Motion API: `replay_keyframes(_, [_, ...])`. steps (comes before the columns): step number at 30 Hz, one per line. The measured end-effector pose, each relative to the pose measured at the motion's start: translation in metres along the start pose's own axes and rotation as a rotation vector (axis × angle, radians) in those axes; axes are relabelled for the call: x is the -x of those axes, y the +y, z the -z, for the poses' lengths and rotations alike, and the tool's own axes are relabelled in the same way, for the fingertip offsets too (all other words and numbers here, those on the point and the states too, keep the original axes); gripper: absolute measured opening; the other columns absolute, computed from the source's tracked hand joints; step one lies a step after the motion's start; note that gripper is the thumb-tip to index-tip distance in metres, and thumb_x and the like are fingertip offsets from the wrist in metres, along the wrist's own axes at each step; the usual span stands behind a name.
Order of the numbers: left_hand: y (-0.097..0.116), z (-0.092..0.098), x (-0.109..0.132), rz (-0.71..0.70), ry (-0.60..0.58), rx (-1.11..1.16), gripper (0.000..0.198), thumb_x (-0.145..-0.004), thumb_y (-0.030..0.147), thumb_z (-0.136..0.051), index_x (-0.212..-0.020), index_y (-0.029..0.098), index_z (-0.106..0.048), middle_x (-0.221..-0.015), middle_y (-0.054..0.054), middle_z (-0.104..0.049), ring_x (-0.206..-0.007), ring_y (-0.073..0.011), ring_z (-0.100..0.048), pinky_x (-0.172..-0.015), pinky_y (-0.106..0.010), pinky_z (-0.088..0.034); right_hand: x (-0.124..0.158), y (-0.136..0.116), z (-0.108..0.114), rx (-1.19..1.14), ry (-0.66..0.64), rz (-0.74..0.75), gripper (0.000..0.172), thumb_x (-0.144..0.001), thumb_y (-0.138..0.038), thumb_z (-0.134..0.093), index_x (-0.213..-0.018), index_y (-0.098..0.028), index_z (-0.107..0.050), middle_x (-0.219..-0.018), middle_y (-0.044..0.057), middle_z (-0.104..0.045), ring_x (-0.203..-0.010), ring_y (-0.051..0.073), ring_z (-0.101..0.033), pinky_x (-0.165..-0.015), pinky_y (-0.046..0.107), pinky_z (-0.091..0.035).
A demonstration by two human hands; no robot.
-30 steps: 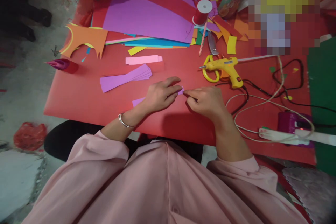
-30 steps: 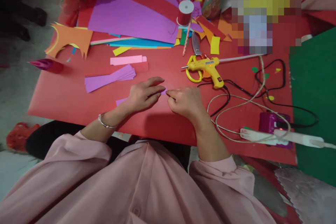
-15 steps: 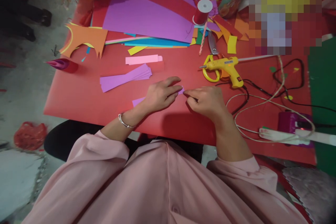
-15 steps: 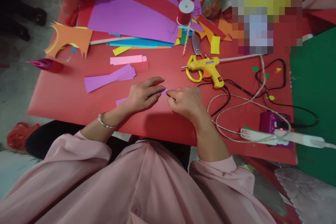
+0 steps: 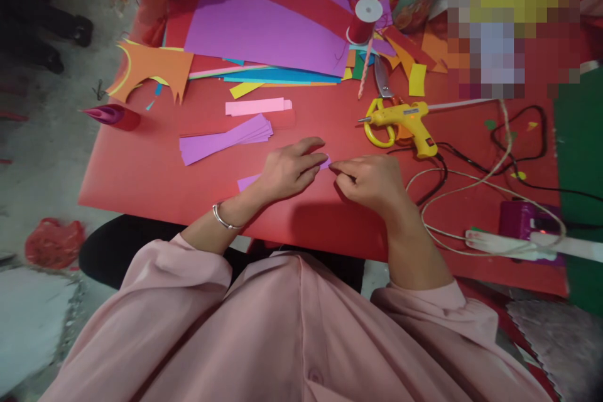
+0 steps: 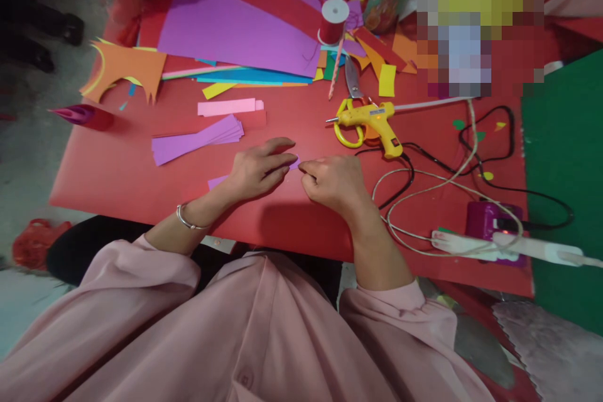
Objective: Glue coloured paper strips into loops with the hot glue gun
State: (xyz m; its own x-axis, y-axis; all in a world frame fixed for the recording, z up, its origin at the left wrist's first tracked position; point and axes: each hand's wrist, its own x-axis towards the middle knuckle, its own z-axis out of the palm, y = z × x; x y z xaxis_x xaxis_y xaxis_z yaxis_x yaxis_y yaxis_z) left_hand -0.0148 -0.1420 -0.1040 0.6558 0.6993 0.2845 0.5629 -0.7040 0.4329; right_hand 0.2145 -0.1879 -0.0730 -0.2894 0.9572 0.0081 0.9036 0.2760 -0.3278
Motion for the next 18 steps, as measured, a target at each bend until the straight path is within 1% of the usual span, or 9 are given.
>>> replay_keyframes(10, [0.0002, 0.0002, -0.0002, -0.004, 0.007, 0.004, 0.031, -0.103, 0.028, -0.056, -0.124, 0.026, -0.079, -0.148, -0.009, -0.070, -0.114, -0.0246, -0.079, -0.088, -0.036, -0.063, 0.0002, -0.0003, 0.0006, 0.000, -0.006, -0.004, 0.041, -0.091, -0.027, -0.050, -0.106, -0.027, -0.088, -0.097, 0.005, -0.086, -0.084, 0.024, -0.076, -0.066, 0.035, -0.036])
replay_keyframes(14, [0.0002, 0.0002, -0.0003, -0.002, 0.007, -0.009, 0.031, -0.103, 0.028, -0.057, -0.124, 0.026, -0.079, -0.148, -0.009, -0.071, -0.110, -0.0244, -0.079, -0.086, -0.036, -0.062, 0.0002, -0.0004, 0.0000, 0.012, -0.004, -0.005, 0.040, -0.090, -0.027, -0.050, -0.105, -0.027, -0.088, -0.096, 0.004, -0.086, -0.083, 0.024, -0.076, -0.066, 0.035, -0.035])
replay_keyframes(18, [0.0001, -0.0001, -0.0003, 0.004, 0.001, -0.003, 0.031, -0.103, 0.029, -0.056, -0.125, 0.026, -0.079, -0.148, -0.009, -0.070, -0.112, -0.0245, -0.079, -0.087, -0.036, -0.062, 0.0003, -0.0004, -0.0005, 0.007, 0.004, 0.002, 0.041, -0.090, -0.026, -0.050, -0.104, -0.027, -0.088, -0.096, 0.004, -0.086, -0.083, 0.023, -0.076, -0.066, 0.036, -0.034])
